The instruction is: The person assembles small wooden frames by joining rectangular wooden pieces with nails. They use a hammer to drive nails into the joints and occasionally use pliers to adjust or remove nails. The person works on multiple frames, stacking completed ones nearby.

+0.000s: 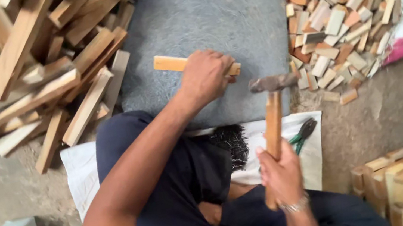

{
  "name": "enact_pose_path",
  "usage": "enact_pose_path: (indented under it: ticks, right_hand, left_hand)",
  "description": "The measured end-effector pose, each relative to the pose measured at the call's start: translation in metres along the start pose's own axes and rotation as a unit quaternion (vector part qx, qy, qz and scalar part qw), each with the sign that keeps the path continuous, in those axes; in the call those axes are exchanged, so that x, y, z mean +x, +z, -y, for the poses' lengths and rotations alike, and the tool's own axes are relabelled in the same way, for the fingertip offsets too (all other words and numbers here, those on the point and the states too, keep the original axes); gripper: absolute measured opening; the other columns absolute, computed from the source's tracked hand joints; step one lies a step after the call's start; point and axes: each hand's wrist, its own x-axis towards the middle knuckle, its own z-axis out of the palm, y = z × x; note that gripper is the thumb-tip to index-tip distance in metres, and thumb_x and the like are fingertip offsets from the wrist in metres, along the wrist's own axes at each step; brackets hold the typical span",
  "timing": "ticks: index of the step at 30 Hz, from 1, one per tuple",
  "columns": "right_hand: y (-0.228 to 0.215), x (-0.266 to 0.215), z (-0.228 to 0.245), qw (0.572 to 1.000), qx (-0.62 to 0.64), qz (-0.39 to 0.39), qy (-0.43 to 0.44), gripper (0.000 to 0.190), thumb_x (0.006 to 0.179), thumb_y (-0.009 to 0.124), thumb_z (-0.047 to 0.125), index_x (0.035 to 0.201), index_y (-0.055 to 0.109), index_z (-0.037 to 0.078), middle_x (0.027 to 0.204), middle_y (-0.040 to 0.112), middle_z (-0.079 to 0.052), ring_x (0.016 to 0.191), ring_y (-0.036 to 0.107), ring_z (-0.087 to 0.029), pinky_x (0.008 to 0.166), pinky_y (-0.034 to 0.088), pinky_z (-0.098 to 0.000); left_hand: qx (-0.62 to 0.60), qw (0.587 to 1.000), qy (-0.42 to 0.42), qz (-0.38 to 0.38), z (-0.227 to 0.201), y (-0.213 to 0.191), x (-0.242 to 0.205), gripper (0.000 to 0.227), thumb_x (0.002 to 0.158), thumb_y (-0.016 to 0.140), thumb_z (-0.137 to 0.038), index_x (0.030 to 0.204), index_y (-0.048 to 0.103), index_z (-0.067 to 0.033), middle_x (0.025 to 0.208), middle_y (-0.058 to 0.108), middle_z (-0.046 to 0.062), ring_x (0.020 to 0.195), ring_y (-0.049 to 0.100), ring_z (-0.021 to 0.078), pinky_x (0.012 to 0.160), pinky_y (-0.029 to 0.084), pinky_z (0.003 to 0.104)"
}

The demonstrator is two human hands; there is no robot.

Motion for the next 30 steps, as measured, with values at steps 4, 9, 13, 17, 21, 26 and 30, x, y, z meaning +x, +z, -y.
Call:
enact_pose_path:
  ticks: [4,9,13,17,21,26,30]
  right_hand:
    - [-0.03,-0.052,0.047,0.94,0.066,-0.061,-0.329,0.037,0.094,0.065,0.0,0.13,0.057,0.002,0.077,0.062,0.001,0.056,0.057,-0.006,0.046,0.048,-0.0235]
    - [-0.001,-0.037,0.035,0.877,0.101,-0.124,-0.453,0.031,0.094,0.068,0.004,0.123,0.057,0.0,0.076,0.062,-0.004,0.056,0.058,-0.011,0.049,0.048,-0.0271]
    - [0.04,0.0,0.009,0.903,-0.265,-0.086,-0.326,0.029,0.094,0.071,0.008,0.117,0.056,-0.002,0.075,0.062,-0.007,0.057,0.059,-0.014,0.052,0.049,-0.0301]
    - [0.036,0.008,0.009,0.982,-0.123,-0.116,-0.08,0.03,0.096,0.07,0.01,0.113,0.051,-0.006,0.069,0.057,-0.011,0.046,0.052,-0.015,0.039,0.042,-0.0324]
    - [0.024,-0.005,0.016,0.964,-0.046,-0.126,-0.228,0.031,0.095,0.066,0.005,0.122,0.053,-0.002,0.073,0.061,-0.005,0.046,0.054,-0.009,0.039,0.042,-0.0248]
    - [0.01,-0.021,0.004,0.927,-0.012,-0.139,-0.347,0.023,0.104,0.063,0.003,0.122,0.048,0.0,0.075,0.061,-0.006,0.053,0.057,-0.01,0.048,0.047,-0.0247]
    - [0.033,0.006,0.006,0.909,-0.103,-0.131,-0.383,0.025,0.102,0.065,0.004,0.12,0.047,-0.001,0.076,0.059,-0.007,0.061,0.058,-0.01,0.054,0.047,-0.0258]
  left_hand:
    - [0.038,0.999,0.009,-0.025,0.003,0.019,-0.01,0.011,0.079,0.077,-0.018,0.083,0.069,-0.0115,0.087,0.073,0.01,0.091,0.07,0.0311,0.078,0.051,0.046]
    - [0.011,0.999,-0.004,-0.036,0.006,0.024,-0.007,0.023,0.072,0.08,-0.028,0.079,0.068,-0.0093,0.083,0.073,0.011,0.088,0.069,0.0325,0.074,0.05,0.047]
    - [0.009,0.998,0.004,-0.054,0.008,0.021,-0.009,0.024,0.073,0.082,-0.029,0.077,0.069,-0.0095,0.082,0.073,0.011,0.088,0.07,0.0327,0.075,0.051,0.048]
    - [-0.003,1.0,-0.012,-0.014,0.006,0.02,-0.007,0.025,0.069,0.084,-0.03,0.077,0.072,-0.0094,0.08,0.073,0.012,0.085,0.07,0.0324,0.073,0.053,0.048]
    - [0.0,1.0,-0.015,-0.013,0.007,0.014,-0.001,0.023,0.07,0.085,-0.027,0.075,0.071,-0.0088,0.08,0.073,0.012,0.085,0.071,0.0322,0.073,0.053,0.048]
    - [0.008,1.0,-0.017,-0.016,0.0,0.026,-0.016,0.026,0.068,0.085,-0.026,0.079,0.072,-0.007,0.08,0.073,0.012,0.085,0.07,0.0328,0.071,0.053,0.048]
    - [0.01,1.0,-0.011,-0.005,0.009,0.011,0.001,0.026,0.068,0.085,-0.028,0.077,0.071,-0.0079,0.08,0.073,0.012,0.086,0.07,0.0334,0.073,0.052,0.049]
